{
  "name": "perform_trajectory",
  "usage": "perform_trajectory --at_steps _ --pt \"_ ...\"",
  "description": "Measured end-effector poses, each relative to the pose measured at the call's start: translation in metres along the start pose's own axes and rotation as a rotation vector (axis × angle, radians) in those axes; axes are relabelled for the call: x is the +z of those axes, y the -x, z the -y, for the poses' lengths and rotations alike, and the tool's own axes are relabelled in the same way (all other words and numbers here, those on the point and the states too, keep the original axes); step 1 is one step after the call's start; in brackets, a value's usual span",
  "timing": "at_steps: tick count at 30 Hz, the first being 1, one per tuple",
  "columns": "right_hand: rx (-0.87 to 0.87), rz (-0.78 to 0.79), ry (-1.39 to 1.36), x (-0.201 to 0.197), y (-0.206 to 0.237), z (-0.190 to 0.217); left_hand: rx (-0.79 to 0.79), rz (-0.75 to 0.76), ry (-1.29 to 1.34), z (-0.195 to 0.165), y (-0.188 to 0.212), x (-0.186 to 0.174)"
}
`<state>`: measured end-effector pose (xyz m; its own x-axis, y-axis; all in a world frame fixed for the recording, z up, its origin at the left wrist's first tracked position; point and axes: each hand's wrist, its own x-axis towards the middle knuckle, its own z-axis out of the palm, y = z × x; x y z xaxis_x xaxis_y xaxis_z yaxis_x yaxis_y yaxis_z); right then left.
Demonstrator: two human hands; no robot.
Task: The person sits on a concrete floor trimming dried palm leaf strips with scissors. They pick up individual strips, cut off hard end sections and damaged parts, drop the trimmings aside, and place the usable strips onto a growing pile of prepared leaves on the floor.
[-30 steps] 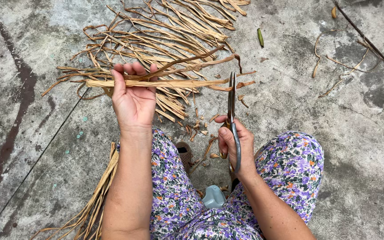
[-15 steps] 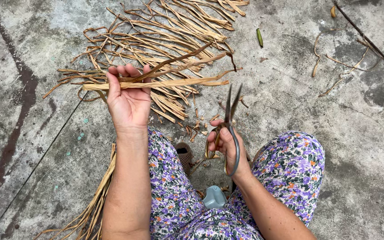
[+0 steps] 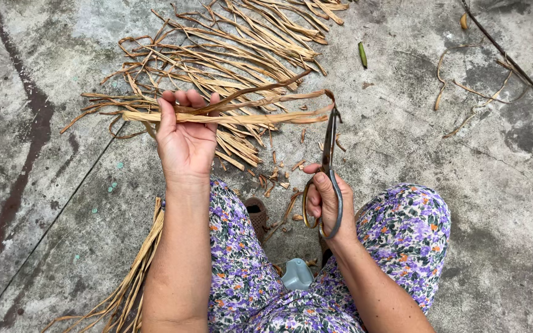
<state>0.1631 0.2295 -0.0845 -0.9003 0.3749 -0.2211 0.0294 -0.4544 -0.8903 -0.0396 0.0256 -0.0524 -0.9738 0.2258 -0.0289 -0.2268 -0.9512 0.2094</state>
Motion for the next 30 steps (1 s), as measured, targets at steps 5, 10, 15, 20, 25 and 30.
perform_trajectory --at_steps 5,10,15,20,25,30 --pt "-0.171 -0.027 0.021 0.001 0.003 -0.005 0.023 -0.003 -0.008 0.000 0.000 -0.001" --pt "0.023 -0.026 -0.051 0.000 0.002 -0.008 0.066 0.023 -0.034 -0.002 -0.001 -0.001" --pt "0.146 -0.037 -0.136 0.002 0.004 -0.010 0.106 0.010 -0.033 -0.005 -0.002 -0.001" --pt "-0.195 0.065 0.160 0.011 0.020 -0.002 0.097 0.016 -0.062 -0.002 -0.002 0.005" --pt "-0.132 0.151 0.283 0.005 0.015 0.018 0.079 -0.011 -0.104 0.004 0.004 0.014" --pt "-0.056 0.128 0.348 -0.001 0.007 0.023 0.043 0.041 -0.147 0.013 0.012 0.019"
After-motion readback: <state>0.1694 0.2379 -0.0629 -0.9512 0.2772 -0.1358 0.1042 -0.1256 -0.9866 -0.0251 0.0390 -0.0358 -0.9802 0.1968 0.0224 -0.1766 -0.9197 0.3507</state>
